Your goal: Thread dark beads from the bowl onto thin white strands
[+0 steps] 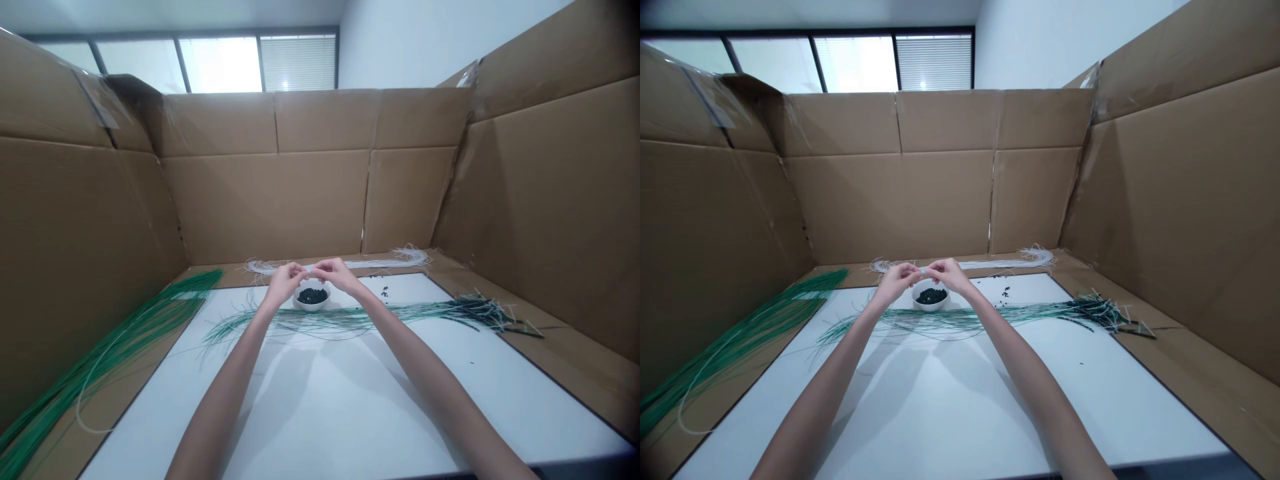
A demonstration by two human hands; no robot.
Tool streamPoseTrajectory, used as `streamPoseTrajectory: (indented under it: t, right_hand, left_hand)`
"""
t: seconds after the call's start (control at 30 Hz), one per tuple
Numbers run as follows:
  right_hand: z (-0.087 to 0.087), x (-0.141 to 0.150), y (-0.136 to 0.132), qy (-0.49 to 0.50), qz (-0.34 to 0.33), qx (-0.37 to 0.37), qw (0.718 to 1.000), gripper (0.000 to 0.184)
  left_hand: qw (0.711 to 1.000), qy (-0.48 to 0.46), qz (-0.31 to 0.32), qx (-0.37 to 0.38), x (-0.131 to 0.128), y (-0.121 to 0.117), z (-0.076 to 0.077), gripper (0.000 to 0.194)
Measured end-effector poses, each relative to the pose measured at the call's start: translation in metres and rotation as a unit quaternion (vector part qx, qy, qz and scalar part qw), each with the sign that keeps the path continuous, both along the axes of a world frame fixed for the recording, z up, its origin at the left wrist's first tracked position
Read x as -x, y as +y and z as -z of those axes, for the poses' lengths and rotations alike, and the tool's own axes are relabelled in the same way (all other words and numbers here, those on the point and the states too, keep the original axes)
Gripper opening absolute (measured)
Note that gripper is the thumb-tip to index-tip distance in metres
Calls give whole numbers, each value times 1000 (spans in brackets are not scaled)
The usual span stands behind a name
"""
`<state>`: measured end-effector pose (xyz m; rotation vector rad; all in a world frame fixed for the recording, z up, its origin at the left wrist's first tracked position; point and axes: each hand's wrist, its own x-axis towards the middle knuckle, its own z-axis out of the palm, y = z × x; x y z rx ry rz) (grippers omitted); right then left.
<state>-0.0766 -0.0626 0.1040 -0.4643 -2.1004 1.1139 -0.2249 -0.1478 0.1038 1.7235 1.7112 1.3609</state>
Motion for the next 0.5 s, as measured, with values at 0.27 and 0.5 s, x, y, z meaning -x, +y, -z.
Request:
streamPoseTrajectory:
  t: [0.27,0.5]
  right_hand:
    - [2,-1,4,3,12,-25,1000,29]
    - [-17,-12,-6,66,37,-2,997,24]
  left_hand:
    - [1000,13,-3,-9,-1,1,1,21]
    - [998,37,-38,-39,-9,-12,-16,20]
